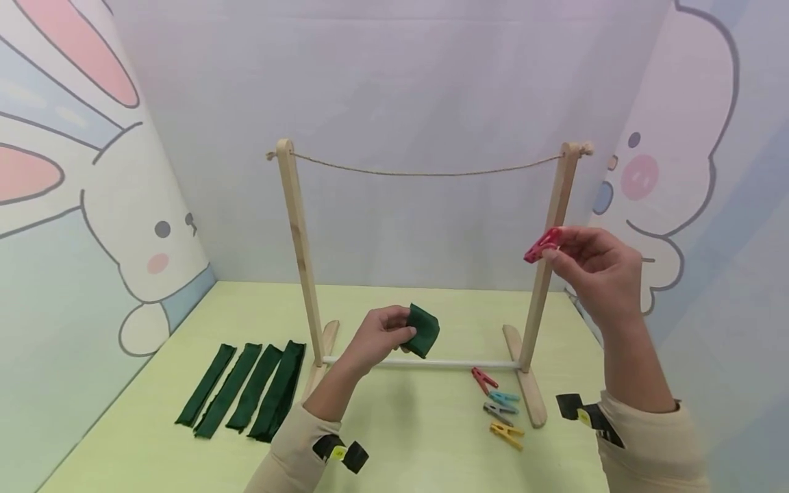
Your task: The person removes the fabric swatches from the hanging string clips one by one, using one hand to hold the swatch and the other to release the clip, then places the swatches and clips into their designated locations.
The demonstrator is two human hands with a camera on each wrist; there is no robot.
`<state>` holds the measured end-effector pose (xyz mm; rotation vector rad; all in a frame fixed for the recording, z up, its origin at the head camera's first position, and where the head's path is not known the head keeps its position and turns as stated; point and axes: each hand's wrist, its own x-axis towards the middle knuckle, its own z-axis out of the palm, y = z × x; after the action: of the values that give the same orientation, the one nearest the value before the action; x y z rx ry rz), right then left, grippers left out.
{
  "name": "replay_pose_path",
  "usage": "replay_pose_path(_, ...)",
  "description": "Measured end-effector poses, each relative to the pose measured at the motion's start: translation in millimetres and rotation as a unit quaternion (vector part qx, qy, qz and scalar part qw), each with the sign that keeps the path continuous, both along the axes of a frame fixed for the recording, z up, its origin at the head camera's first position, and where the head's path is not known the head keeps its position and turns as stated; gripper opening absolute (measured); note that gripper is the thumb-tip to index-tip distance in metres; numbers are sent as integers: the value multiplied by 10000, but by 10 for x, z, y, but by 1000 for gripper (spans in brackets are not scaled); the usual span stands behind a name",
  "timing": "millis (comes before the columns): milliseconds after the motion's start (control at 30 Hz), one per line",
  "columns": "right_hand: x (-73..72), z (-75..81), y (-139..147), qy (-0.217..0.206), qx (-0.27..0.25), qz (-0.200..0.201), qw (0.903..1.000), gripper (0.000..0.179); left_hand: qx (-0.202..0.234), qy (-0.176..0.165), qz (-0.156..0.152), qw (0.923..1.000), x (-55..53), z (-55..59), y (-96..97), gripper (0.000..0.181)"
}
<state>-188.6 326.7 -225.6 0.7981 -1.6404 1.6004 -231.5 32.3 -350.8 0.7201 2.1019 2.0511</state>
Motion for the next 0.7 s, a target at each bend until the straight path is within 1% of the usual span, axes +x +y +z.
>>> replay_pose_path(100,1,-115,2,-140,2,11,9999,26,157,-180,1,9997,26,-43,-45,30)
replay_pose_path(133,3,-149,1,-210,22,-79,9997,26,196,-236,15,9995,36,-53,-58,30)
replay_pose_path(200,0,-216,6,-261,-12,-35,9997,26,228,-311,27,9993,46,-81,-83,30)
replay_pose_path(233,1,-248,7,-330,-2,-102,9994,26,234,-330,42,9992,54,-99,-97,30)
replay_pose_path(333,4,-359,6,-522,-101,-71,9986,25,209,-296,84,9993,78,-160,-145,30)
replay_pose_path(367,4,-403,10,-558,-134,31,9983,25,188,-279,102,9994,81,-187,-166,30)
replay_pose_path(433,17,-487,14,-697,-75,-56,9975,25,162,-273,142,9994,94,-228,-216,31)
replay_pose_path(467,23,-531,16,-732,-69,-34,9973,26,158,-282,151,9994,102,-240,-245,31)
replay_pose_path(500,32,-573,19,-790,-42,-80,9968,26,153,-313,161,9993,110,-243,-275,32)
replay_pose_path(633,67,-736,28,-1023,42,-269,9944,26,134,-417,182,9989,183,-171,-389,32)
replay_pose_path(667,74,-774,28,-1091,39,-304,9936,26,132,-413,196,9989,205,-151,-415,32)
replay_pose_path(700,78,-812,28,-1151,20,-305,9929,26,118,-391,207,9990,206,-158,-439,32)
